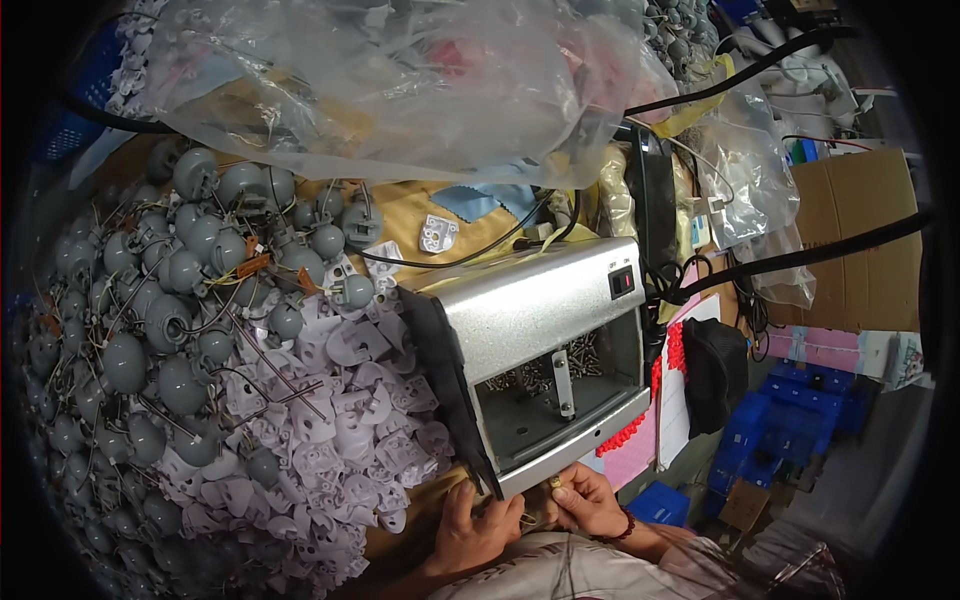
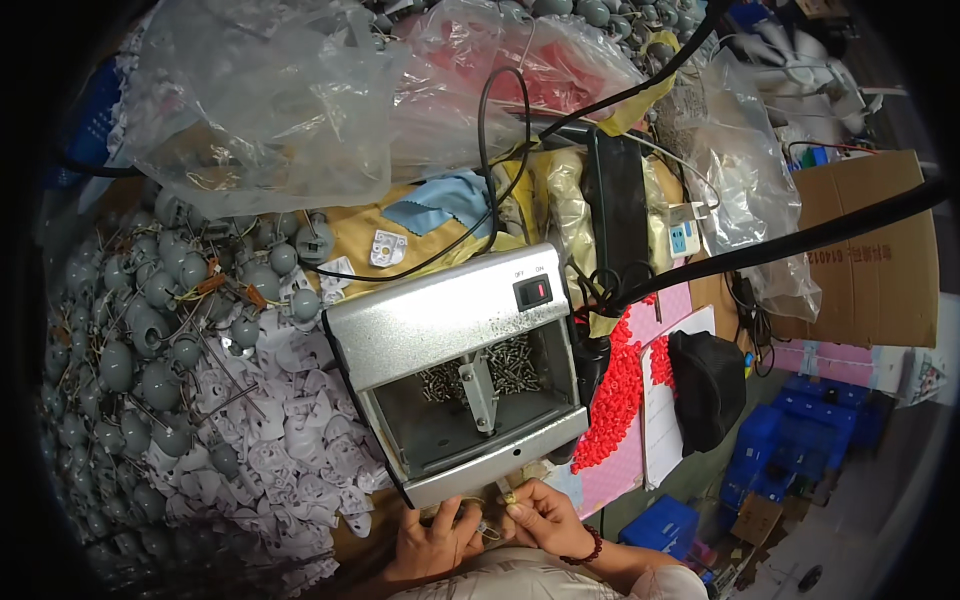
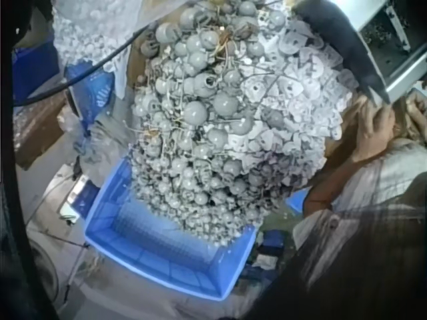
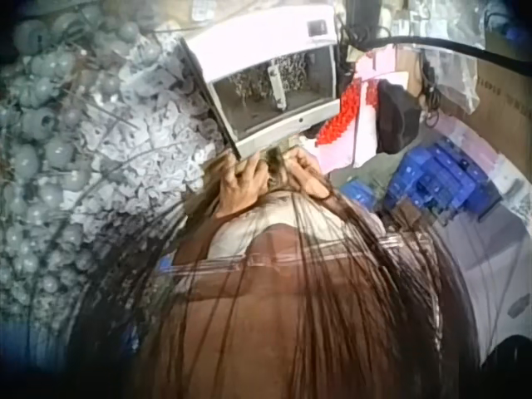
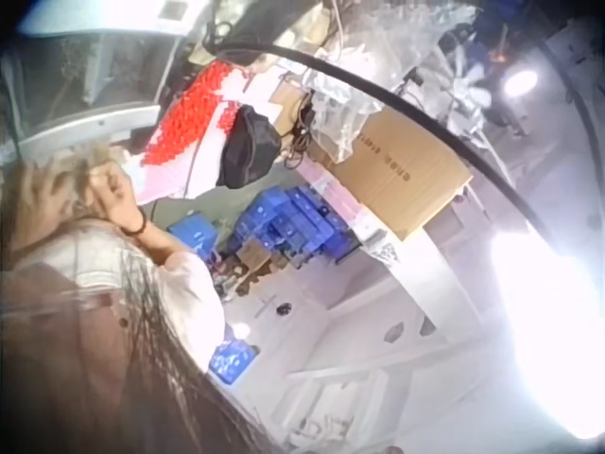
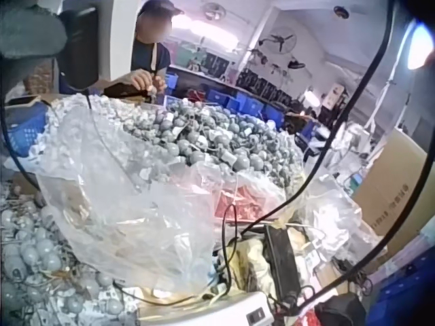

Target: Assembling small white plastic components using a handheld electric tool at a factory workbench.

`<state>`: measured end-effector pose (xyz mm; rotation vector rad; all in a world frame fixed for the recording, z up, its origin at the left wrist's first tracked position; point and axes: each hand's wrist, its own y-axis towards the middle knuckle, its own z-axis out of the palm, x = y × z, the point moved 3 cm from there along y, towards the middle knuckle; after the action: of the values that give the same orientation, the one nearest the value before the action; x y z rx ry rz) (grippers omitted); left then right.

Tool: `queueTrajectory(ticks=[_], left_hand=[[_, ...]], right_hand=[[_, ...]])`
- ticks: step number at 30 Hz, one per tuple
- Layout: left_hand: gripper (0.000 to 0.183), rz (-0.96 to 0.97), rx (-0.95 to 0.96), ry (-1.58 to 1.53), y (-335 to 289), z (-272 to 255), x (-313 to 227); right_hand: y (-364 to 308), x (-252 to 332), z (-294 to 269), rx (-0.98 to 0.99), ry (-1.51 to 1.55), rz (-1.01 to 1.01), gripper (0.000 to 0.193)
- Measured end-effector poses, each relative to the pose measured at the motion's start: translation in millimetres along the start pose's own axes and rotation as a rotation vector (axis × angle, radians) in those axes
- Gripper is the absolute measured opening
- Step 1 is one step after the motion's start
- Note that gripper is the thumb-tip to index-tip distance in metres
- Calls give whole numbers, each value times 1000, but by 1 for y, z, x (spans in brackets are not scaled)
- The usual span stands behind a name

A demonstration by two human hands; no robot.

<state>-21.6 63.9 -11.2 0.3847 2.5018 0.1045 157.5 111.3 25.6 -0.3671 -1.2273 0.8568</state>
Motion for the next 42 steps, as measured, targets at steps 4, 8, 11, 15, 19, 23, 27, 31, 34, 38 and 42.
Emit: queueTrajectory(ticks=[4, 8, 11, 15, 19, 23, 27, 31, 34, 38, 42], left_hand=[[23, 2, -6, -7, 4, -4, 1], [23, 14, -19, 15, 2, 1, 1], [23, 17, -18, 22, 0, 2, 0], [21, 14, -10, 31, -2, 3, -2], [20, 22, -18, 42, 2, 1, -1], [22, 12, -40, 27, 3, 2, -1], [26, 47, 48, 47, -5, 12, -2], [30, 10, -50, 79, 5, 1, -1], [30, -1, -70, 73, 2, 7, -1], [33, 0, -14, 59, -2, 11, -1], [36, -11, -54, 79, -3, 13, 0]], right_hand=[[8, 7, 7, -4, 4, -6, 14], [18, 9, 6, 4, 31, 2, 15], [17, 9, 7, 8, 32, 0, 15], [18, 10, 9, -5, 49, -22, 16], [18, 8, 17, -59, 32, -110, 17], [22, 8, 6, -3, 161, 25, 17], [23, 9, 9, -47, -25, -123, 16], [20, 0, 8, -80, -3, -105, 17], [21, -4, 14, -86, 133, -100, 16], [19, 6, 5, -92, -60, -26, 13], [22, 38, -8, -116, -275, 121, 20]])
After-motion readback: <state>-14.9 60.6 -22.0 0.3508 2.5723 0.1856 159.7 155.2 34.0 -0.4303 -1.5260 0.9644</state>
